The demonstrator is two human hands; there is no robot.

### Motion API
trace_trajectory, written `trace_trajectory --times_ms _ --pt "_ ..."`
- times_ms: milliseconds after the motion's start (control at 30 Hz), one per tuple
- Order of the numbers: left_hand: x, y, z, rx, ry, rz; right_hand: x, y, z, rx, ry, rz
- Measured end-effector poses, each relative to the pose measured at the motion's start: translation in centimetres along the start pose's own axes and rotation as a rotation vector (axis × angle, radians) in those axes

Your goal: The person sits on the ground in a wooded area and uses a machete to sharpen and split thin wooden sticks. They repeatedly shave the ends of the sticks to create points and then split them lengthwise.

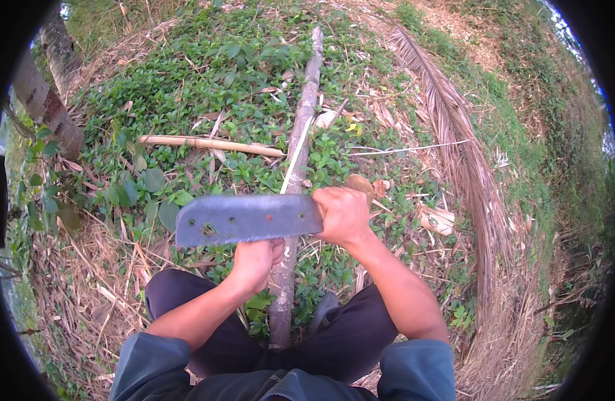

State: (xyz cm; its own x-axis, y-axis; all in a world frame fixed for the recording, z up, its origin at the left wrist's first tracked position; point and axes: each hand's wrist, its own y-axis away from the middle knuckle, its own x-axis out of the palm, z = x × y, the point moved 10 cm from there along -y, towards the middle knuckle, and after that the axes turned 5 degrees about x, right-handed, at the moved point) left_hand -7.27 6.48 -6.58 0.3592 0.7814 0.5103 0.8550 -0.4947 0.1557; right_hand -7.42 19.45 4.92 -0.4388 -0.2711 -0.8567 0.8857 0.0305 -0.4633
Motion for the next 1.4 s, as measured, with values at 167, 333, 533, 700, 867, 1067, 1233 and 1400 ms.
trace_trajectory --times_ms 167,333,533,700,867,1067,1233,1400 --pt "1.9 1.0 -1.8 -0.136 0.276 0.103 -0.2 -0.8 -2.2 0.136 0.052 0.029" --pt "2.1 0.9 -0.4 -0.241 0.340 0.068 0.0 -0.3 -1.0 0.042 0.040 0.062" --pt "2.4 1.1 -1.7 -0.224 0.361 0.101 -0.5 -0.1 -5.6 0.169 0.117 -0.028" --pt "2.0 1.6 -0.8 -0.294 0.358 0.054 -0.5 0.2 -1.5 0.011 0.064 0.030" --pt "2.8 2.4 -1.9 -0.296 0.409 0.115 -0.6 -0.1 -6.6 0.297 0.172 0.075" --pt "3.5 2.7 -1.3 -0.359 0.432 0.159 -0.9 0.2 -5.5 0.181 0.166 0.017" --pt "4.3 5.1 -1.4 -0.379 0.439 0.252 -0.8 1.0 -13.3 0.756 0.168 0.022" --pt "3.7 3.2 -1.9 -0.284 0.385 0.221 0.4 7.8 -22.7 1.126 -0.285 -0.196"
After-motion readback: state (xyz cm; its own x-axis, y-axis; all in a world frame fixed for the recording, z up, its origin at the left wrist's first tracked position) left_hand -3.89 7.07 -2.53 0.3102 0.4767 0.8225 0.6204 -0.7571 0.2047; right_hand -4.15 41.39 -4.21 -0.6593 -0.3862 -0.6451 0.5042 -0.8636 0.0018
